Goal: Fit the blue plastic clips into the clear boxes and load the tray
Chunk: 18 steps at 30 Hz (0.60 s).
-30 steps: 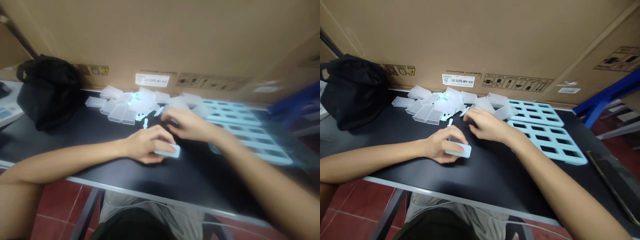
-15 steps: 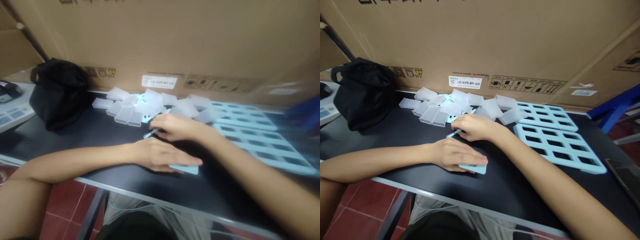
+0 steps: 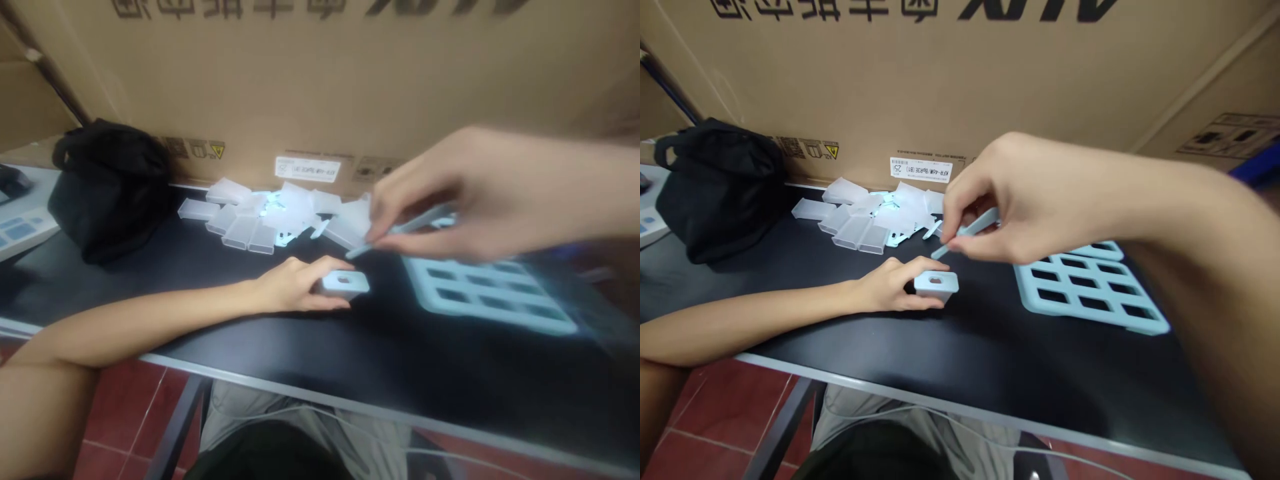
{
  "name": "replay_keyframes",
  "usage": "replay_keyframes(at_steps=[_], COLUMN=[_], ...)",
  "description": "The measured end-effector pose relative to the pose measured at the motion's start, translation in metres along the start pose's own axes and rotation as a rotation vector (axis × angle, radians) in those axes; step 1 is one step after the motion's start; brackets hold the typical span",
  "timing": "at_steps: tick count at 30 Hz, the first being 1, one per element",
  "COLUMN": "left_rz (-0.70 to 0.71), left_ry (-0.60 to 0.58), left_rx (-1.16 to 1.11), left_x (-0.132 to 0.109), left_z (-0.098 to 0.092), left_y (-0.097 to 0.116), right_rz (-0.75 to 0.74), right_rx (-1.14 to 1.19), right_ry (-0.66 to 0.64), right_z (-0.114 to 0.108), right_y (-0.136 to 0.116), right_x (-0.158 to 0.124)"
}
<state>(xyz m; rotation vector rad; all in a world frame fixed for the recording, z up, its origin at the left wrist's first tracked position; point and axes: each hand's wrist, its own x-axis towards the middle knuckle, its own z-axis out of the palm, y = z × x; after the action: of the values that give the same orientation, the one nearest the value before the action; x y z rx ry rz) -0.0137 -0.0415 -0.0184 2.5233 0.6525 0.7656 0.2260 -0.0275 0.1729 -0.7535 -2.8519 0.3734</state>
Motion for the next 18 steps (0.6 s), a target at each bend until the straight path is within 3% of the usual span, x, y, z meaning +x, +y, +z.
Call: replay_keyframes(at_steps=[5,7,11,16,18], left_rz=[-0.068,-0.098,-0.16,-0.218,-0.203], left_ry=[-0.038,-0.044,-0.079,-0.103,-0.092], left_rx=[0.04,0.087,0.151,0.309,0.395], left_x=[0.002,0.002,0.003,0.004,0.003], left_z=[-0.001,-0.001,-0.001,-0.004,-0.005], left_y=[-0.003,-0.002,0.001,0.006,0.004], right_rz=[-0.074,-0.057,0.007,0.085,0.12], right_rx=[-0.028,-0.075,-0.183,-0.351,-0.432], right_ry=[-0.123,-0.1,0.198,0.712,0.801], right_z=[0.036,0.053,0.09,0.163,0.187], right_y=[-0.009,-0.011,-0.017,-0.009,-0.007], right_x=[0.01,0.012,0.007,-0.005,-0.005])
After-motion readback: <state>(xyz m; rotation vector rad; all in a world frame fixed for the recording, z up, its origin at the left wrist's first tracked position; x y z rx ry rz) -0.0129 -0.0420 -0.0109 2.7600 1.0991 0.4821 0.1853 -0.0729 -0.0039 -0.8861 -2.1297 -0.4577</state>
